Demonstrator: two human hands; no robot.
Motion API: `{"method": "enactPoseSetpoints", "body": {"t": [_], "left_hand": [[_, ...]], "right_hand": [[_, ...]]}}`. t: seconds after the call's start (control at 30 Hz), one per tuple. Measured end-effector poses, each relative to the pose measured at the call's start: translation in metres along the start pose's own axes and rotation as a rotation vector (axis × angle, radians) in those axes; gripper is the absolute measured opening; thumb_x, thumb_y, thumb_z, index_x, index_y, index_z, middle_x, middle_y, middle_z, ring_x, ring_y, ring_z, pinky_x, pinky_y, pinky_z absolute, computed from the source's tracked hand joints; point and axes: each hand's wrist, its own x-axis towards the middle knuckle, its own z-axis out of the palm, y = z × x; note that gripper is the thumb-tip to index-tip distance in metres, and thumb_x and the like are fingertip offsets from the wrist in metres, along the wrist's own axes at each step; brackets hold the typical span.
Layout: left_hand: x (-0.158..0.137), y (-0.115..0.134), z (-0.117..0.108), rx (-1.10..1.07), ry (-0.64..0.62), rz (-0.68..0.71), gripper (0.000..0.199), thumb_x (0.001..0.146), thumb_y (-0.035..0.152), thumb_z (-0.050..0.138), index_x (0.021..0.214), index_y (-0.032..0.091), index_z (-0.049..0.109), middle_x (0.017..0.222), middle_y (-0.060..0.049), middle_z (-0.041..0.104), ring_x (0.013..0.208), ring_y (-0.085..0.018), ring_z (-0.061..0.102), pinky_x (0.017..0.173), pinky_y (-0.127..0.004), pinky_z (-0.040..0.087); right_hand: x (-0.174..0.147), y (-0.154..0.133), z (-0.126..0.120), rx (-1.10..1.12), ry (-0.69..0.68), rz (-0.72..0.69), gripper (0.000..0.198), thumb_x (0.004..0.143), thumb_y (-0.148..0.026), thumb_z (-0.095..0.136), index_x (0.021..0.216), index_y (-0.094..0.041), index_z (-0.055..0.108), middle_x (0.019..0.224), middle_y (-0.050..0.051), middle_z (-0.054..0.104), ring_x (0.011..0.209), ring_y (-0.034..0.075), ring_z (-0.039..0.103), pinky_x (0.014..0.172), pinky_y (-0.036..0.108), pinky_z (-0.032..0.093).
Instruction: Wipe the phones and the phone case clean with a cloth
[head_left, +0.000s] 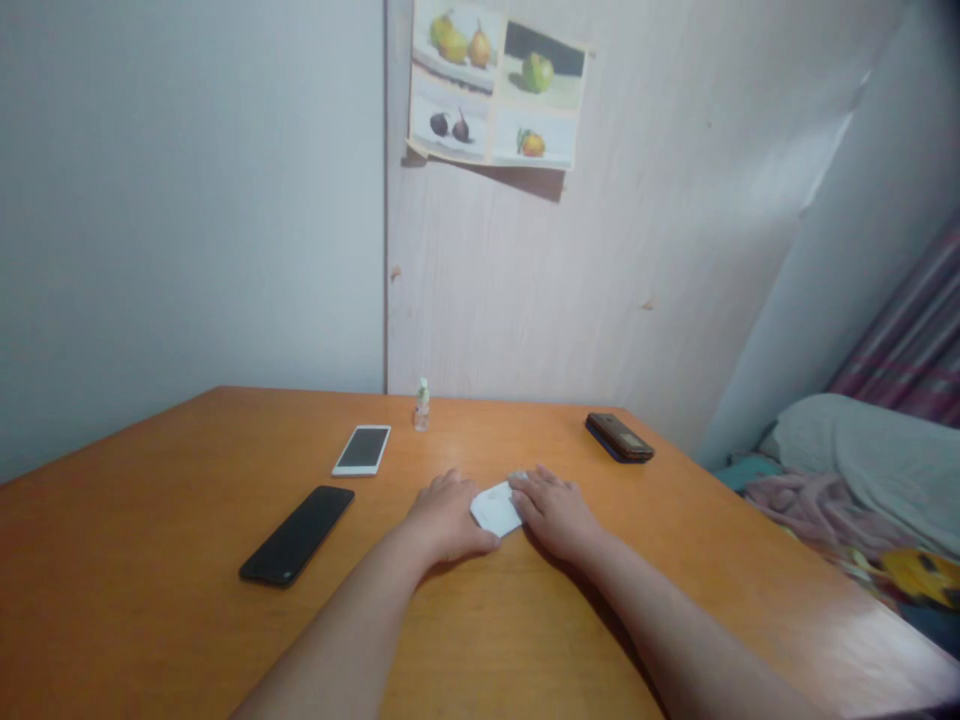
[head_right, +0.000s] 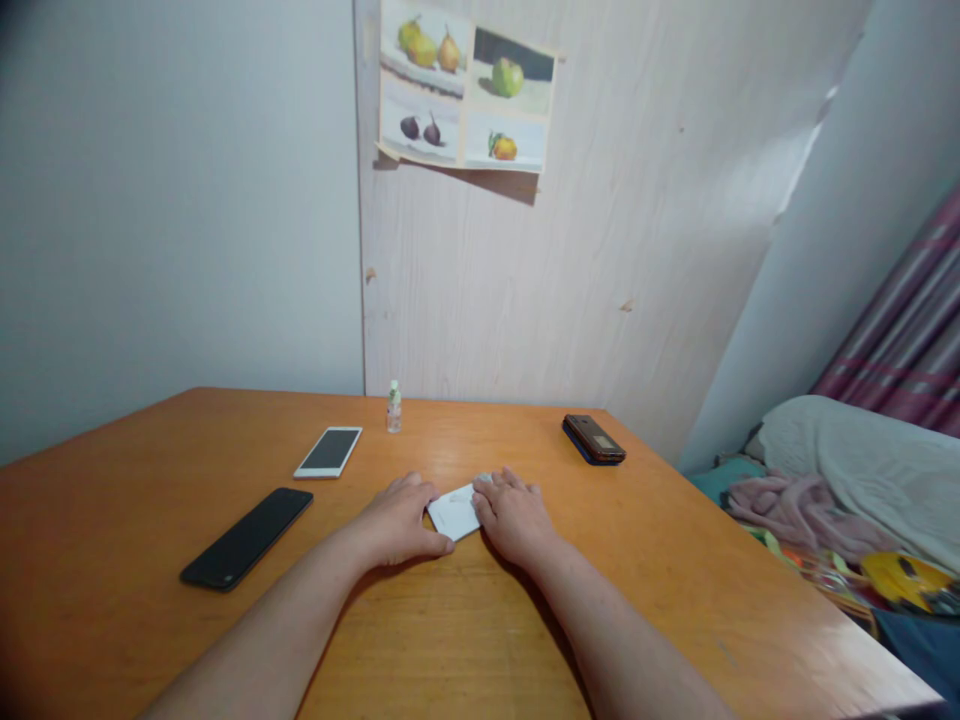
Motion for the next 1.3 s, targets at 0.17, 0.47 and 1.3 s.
{"method": "enactPoseSetpoints", "body": {"t": [0.17,0.47,1.3], "left_hand": [[0.002,-0.002,0.004,-0.006,0.011,0.011,0.044,0.062,0.058,0.072,0.091,0.025,0.067,0.1,-0.008,0.062,0.093,-0.029,0.061,0.073,-0.034,0.047],[0.007,-0.007,0.01,-0.004,0.006,-0.003,0.054,0.06,0.055,0.073,0.101,0.022,0.062,0.106,-0.01,0.062,0.096,-0.03,0.062,0.076,-0.035,0.049],[0.004,-0.005,0.006,0.007,-0.023,-0.006,0.052,0.063,0.055,0.072,0.103,0.024,0.064,0.108,-0.007,0.062,0.095,-0.026,0.062,0.068,-0.029,0.045]], "right_hand": [[-0.006,-0.01,0.001,0.031,-0.021,-0.094,0.043,0.101,-0.039,0.038,0.138,-0.031,0.057,0.147,0.007,0.053,0.146,0.034,0.028,0.112,0.06,0.022],[0.004,-0.002,0.0,0.027,-0.05,0.014,0.046,0.102,-0.04,0.034,0.142,-0.03,0.053,0.149,0.006,0.051,0.149,0.035,0.021,0.113,0.071,0.005],[0.001,0.004,-0.007,0.083,0.05,-0.046,0.025,0.094,-0.026,0.05,0.103,-0.024,0.074,0.097,0.006,0.072,0.098,0.021,0.059,0.089,0.031,0.039]]}}
